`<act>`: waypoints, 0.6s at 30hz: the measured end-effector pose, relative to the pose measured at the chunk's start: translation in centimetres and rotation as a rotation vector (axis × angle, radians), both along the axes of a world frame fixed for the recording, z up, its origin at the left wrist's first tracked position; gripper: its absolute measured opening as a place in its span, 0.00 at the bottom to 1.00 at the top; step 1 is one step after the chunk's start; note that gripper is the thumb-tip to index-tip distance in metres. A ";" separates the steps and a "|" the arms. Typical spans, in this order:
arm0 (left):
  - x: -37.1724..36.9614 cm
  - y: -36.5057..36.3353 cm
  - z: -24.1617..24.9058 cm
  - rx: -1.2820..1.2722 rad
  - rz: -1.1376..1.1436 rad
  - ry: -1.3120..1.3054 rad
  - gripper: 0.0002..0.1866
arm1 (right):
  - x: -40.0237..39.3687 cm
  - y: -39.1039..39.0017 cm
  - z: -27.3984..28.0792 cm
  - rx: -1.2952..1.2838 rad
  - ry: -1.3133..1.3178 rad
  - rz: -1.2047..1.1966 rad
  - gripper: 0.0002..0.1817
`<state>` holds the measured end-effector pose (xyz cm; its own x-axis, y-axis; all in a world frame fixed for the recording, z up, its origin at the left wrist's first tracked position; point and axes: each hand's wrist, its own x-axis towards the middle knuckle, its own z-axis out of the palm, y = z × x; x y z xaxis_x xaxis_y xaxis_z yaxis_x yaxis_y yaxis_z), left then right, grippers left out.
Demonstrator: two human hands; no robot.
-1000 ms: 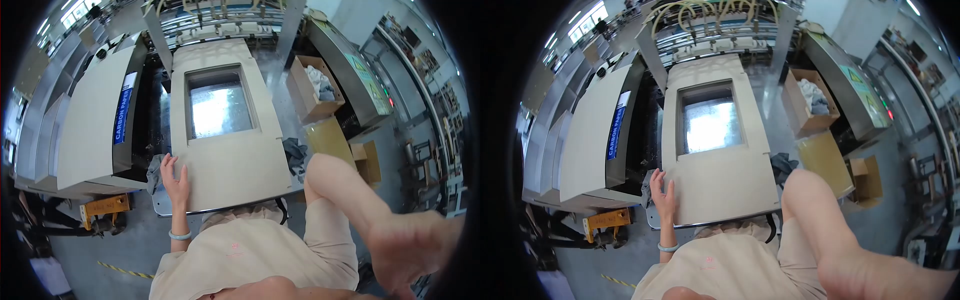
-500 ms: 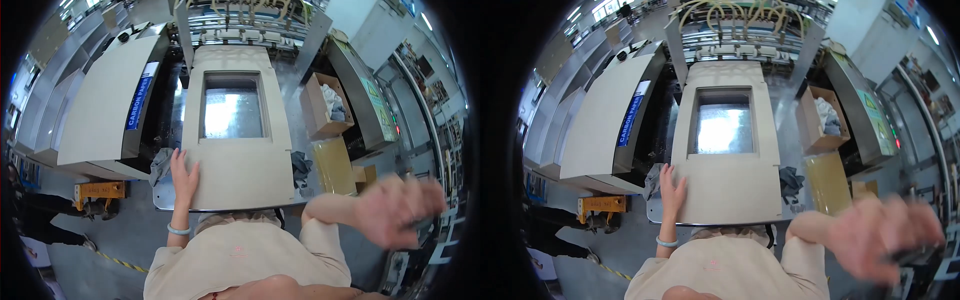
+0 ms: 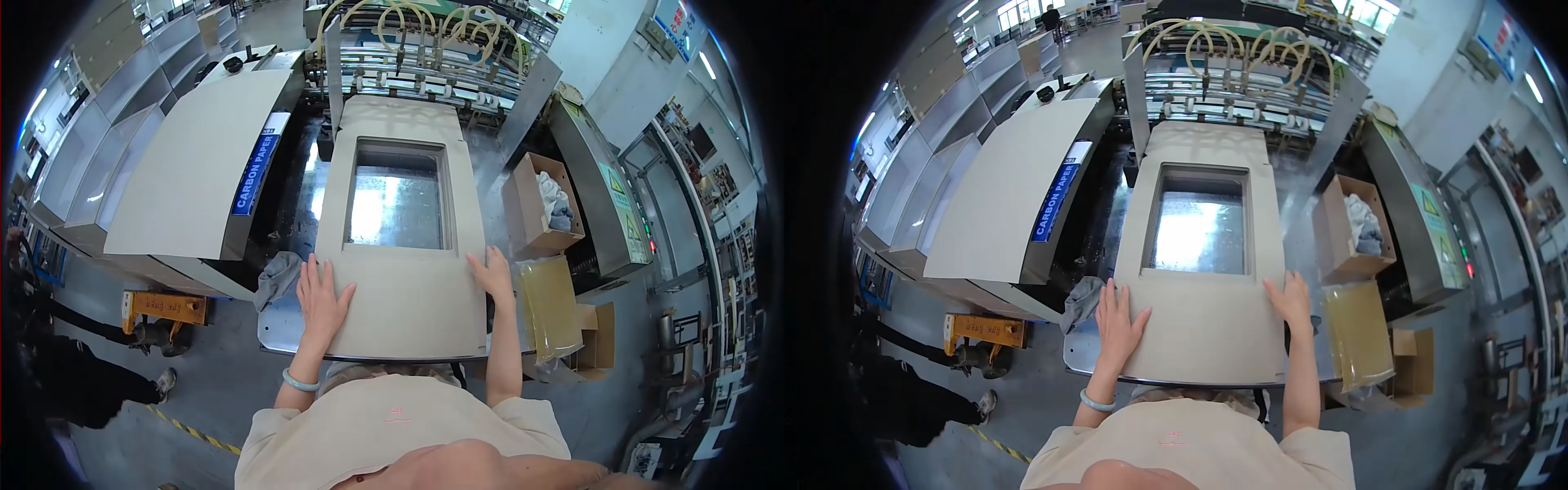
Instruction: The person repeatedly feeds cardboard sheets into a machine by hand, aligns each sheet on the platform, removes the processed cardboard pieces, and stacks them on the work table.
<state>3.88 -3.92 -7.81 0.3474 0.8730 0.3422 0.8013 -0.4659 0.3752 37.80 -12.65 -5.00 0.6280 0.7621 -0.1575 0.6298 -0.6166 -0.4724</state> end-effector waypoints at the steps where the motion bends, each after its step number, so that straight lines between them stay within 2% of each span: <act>1: -0.1 0.0 0.0 0.000 0.003 0.004 0.34 | -0.4 0.1 0.1 0.000 0.004 0.003 0.40; 6: 0.0 -0.1 0.0 0.000 -0.007 0.019 0.34 | -1.6 -0.2 1.2 0.061 -0.244 -0.024 0.33; 10: 0.0 -0.2 0.3 -0.018 -0.012 0.004 0.35 | -0.6 -0.5 1.6 0.450 -0.011 0.055 0.27; 11: -0.1 -0.1 0.3 -0.015 -0.007 0.002 0.35 | -0.3 -0.5 1.8 0.453 -0.011 0.060 0.27; 15: -0.7 0.3 0.6 -0.137 -0.015 -0.091 0.37 | 1.1 -0.4 2.5 0.344 0.502 -0.074 0.23; 16: -0.8 0.4 0.9 -0.133 -0.014 -0.093 0.37 | 1.5 -0.5 2.3 0.347 0.501 -0.072 0.23; 18: -1.0 0.8 1.6 -0.257 0.067 -0.194 0.37 | 2.5 -0.6 0.8 0.427 0.696 -0.114 0.24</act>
